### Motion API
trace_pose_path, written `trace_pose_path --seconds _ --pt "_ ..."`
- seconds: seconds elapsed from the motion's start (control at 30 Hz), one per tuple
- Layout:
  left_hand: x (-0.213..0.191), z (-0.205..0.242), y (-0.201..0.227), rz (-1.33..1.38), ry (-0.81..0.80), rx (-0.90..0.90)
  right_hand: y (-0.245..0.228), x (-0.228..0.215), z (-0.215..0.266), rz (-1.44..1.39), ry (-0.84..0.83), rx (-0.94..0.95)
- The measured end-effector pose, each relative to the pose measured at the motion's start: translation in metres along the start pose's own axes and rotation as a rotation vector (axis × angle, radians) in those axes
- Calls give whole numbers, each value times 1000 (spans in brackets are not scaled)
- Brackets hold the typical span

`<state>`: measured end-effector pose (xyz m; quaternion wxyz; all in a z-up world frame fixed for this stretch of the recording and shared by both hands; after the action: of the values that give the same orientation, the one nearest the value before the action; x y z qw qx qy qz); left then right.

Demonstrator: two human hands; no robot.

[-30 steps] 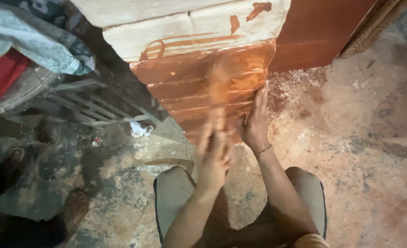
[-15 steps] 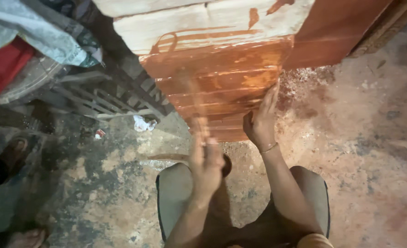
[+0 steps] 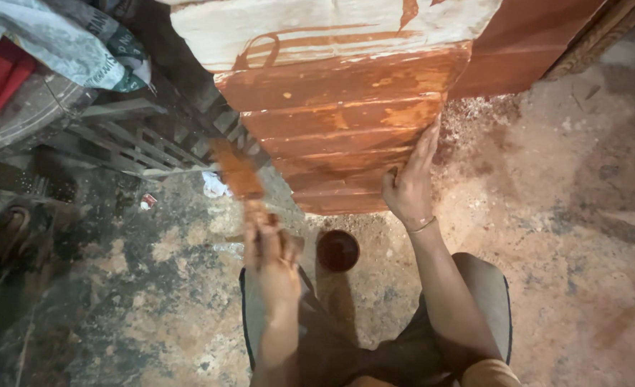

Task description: The person paints the lower section of a wooden furniture piece with reddish-brown paint using a brush. They repeatedly dip the brush into a small container and apply paint to the grooved surface.

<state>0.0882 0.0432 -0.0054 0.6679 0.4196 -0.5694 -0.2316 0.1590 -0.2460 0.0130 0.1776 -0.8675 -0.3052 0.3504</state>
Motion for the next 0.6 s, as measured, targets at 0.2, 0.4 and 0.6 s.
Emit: trace_pose_path --seconds 0.2,0.4,0.6 --pt "-4 -8 -9 -36 47 -53 2 4 2 20 44 -40" --pt "65 39 -65 -274 -477 -78 -5 1 7 69 94 -146" --pt "82 50 -92 -85 -675 -178 18 -3 9 -18 70 -52"
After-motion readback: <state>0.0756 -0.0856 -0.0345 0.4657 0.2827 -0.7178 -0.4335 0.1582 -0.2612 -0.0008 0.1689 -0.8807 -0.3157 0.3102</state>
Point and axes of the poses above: each hand's wrist, its own z-axis away from the middle knuckle, its own x-axis out of the palm, y = z × x, the point moved 9 cm from there along -z, towards the middle knuckle
